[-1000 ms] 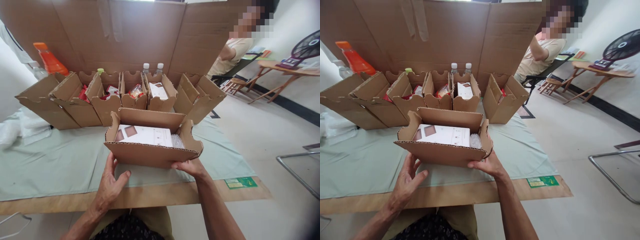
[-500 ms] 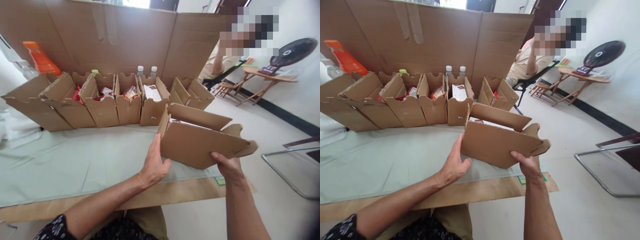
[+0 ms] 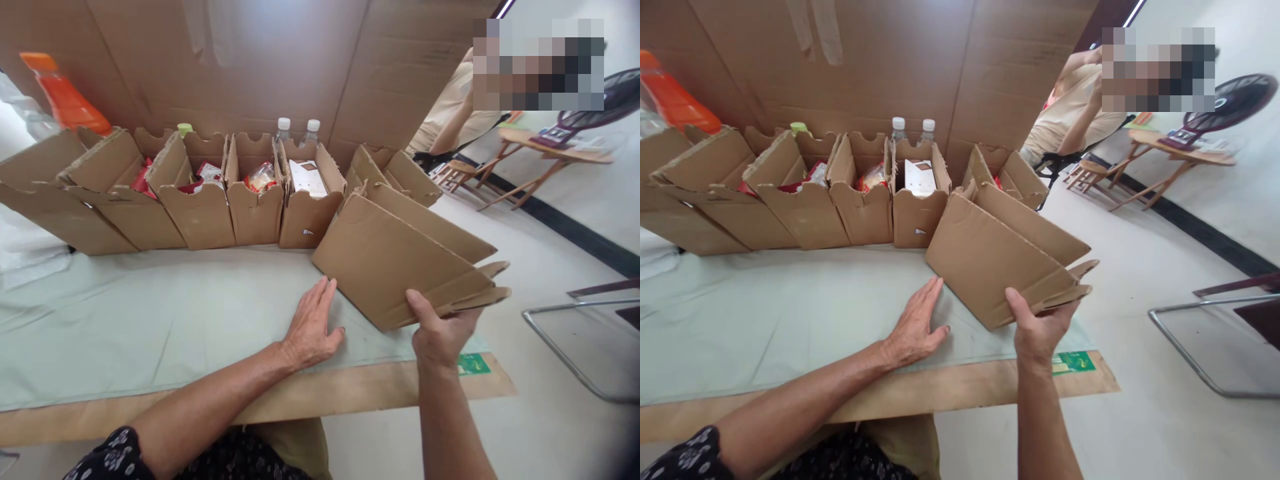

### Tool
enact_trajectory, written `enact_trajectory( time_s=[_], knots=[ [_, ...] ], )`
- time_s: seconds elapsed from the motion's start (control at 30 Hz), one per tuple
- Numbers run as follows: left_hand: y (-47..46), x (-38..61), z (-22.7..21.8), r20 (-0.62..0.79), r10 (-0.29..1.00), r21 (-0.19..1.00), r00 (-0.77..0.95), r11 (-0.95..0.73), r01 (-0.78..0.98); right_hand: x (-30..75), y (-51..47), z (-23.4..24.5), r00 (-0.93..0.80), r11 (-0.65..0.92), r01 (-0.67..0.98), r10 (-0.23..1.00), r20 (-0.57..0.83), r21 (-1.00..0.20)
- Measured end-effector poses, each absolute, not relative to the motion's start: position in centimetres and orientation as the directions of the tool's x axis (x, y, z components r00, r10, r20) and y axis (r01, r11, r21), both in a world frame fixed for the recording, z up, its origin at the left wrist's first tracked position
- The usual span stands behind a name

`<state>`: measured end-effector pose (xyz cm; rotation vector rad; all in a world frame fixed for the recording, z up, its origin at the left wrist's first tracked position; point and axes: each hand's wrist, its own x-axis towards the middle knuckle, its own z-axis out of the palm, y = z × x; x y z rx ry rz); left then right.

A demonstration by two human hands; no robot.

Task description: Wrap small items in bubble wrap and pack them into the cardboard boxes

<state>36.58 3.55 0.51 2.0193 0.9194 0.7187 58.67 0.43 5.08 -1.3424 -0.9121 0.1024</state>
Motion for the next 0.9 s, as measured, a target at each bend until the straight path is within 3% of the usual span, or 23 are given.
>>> enact_trajectory(
  time_s=[0.2,0.4,0.63,0.9],
  knots=[
    [3.3,36.7,0.3,0.169,0.793,0.813,0.586,-0.448,0.371,54.3,-0.5,4.7,0.661,0.238,0.565,0.444,0.606,-0.79],
    [3.2,36.7,0.4,0.17,0.784,0.797,0.596,-0.465,0.385,52.3,-0.6,4.7,0.705,0.093,0.601,0.407,0.582,-0.794],
    [3.1,36.7,0.6,0.167,0.788,0.788,0.593,-0.468,0.4,50.8,-0.2,4.3,0.756,0.029,0.588,0.335,0.562,-0.809],
    [3.2,36.5,0.6,0.183,0.782,0.788,0.596,-0.479,0.386,48.8,1.0,3.8,0.662,0.034,0.683,0.395,0.637,-0.73]
  ],
)
